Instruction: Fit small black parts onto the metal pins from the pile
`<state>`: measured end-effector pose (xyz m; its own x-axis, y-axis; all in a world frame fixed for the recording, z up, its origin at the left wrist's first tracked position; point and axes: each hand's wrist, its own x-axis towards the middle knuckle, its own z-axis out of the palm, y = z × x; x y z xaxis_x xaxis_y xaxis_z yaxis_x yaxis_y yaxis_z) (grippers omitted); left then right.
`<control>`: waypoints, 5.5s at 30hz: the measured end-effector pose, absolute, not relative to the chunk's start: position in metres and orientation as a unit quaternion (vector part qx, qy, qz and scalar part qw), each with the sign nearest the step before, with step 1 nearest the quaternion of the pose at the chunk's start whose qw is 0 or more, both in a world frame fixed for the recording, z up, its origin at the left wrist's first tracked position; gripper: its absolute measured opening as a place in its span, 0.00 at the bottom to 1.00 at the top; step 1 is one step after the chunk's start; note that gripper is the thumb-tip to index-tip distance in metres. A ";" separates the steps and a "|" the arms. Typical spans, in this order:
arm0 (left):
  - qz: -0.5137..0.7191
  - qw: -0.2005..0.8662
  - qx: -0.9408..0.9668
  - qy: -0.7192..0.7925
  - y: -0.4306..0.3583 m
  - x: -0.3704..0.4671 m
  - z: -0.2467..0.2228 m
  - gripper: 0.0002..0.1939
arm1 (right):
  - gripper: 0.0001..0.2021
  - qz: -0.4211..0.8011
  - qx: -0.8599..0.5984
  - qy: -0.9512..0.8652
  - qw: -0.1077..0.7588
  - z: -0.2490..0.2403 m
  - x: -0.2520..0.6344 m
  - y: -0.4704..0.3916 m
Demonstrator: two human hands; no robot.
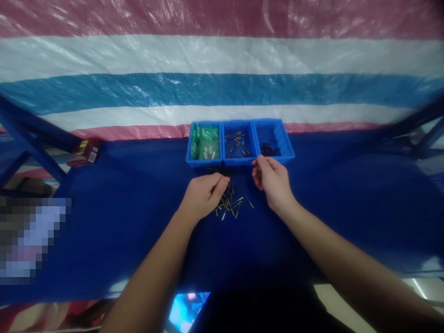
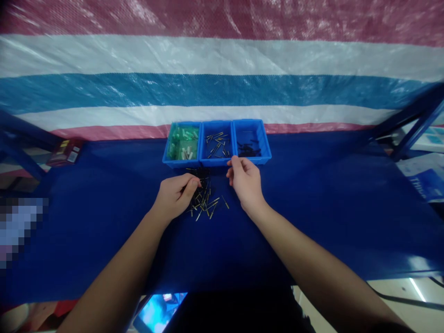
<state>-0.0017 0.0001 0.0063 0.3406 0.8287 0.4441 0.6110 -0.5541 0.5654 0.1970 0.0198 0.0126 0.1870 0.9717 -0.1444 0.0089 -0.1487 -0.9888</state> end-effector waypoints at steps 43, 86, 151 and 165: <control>0.373 0.175 0.782 0.468 0.001 0.000 -0.001 0.09 | 0.15 0.594 -0.357 -0.513 0.506 0.012 0.187 0.011; 0.336 0.146 0.804 0.469 0.002 -0.002 0.004 0.09 | 0.03 0.275 -0.457 -0.733 0.422 0.017 0.189 0.001; 0.343 0.163 0.786 0.489 0.001 -0.004 0.005 0.09 | 0.05 0.291 -0.446 -0.727 0.433 0.011 0.188 0.001; 0.353 0.152 0.783 0.489 0.002 -0.004 0.002 0.08 | 0.05 0.281 -0.441 -0.733 0.436 0.011 0.188 0.002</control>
